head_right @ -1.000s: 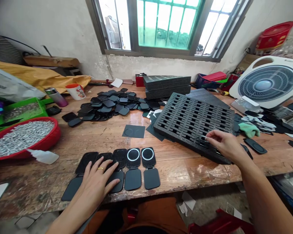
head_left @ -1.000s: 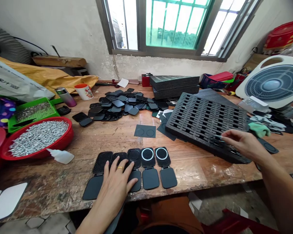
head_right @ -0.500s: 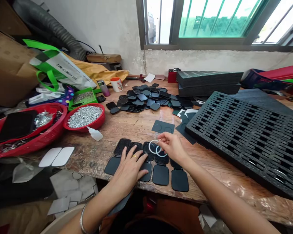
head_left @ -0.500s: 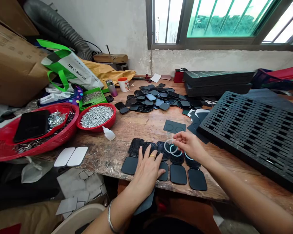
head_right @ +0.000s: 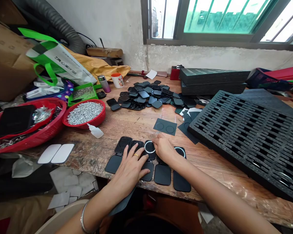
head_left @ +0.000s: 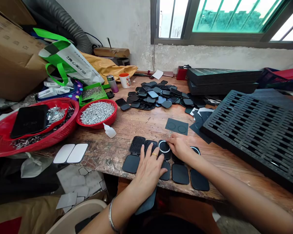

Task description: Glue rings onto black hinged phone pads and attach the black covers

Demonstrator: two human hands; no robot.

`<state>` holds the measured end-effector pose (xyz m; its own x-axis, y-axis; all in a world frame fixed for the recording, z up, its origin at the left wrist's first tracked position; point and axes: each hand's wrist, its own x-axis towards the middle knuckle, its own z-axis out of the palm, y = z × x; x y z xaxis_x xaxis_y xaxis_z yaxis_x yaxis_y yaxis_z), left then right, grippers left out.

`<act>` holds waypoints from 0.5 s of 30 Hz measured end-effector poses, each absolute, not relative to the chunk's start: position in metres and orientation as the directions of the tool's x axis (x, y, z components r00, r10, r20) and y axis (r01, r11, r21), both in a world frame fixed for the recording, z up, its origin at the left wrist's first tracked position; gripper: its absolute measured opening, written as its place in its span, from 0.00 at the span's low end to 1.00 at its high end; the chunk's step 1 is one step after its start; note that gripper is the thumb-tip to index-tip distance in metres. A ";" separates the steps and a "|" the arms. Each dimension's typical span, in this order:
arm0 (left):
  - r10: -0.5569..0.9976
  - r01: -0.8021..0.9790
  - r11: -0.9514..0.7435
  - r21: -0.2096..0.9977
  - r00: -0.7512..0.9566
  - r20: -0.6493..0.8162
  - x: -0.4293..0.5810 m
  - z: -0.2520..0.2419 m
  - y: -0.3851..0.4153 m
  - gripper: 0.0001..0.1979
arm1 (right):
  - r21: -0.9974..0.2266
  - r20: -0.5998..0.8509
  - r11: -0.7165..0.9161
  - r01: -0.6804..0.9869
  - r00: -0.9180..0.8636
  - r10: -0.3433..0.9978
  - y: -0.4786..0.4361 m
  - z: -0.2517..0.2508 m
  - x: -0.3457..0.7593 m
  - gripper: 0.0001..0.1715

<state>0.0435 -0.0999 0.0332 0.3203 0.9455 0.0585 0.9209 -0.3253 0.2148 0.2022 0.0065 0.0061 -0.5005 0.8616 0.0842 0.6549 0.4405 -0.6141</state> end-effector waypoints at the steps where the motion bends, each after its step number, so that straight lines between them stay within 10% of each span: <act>1: 0.943 0.917 -0.332 0.220 0.328 0.056 0.043 0.033 -0.100 0.20 | -0.594 0.093 0.458 0.661 -0.509 0.856 0.004 0.005 0.203 0.14; 9: 0.920 0.900 -0.391 0.193 0.379 0.100 0.041 0.028 -0.093 0.18 | -0.505 0.342 0.524 0.686 -0.398 0.851 -0.025 0.040 0.269 0.12; 15: 0.877 0.887 -0.451 0.097 0.421 0.233 0.037 0.016 -0.087 0.15 | -0.390 0.367 0.238 0.889 -0.087 0.926 -0.040 0.069 0.405 0.08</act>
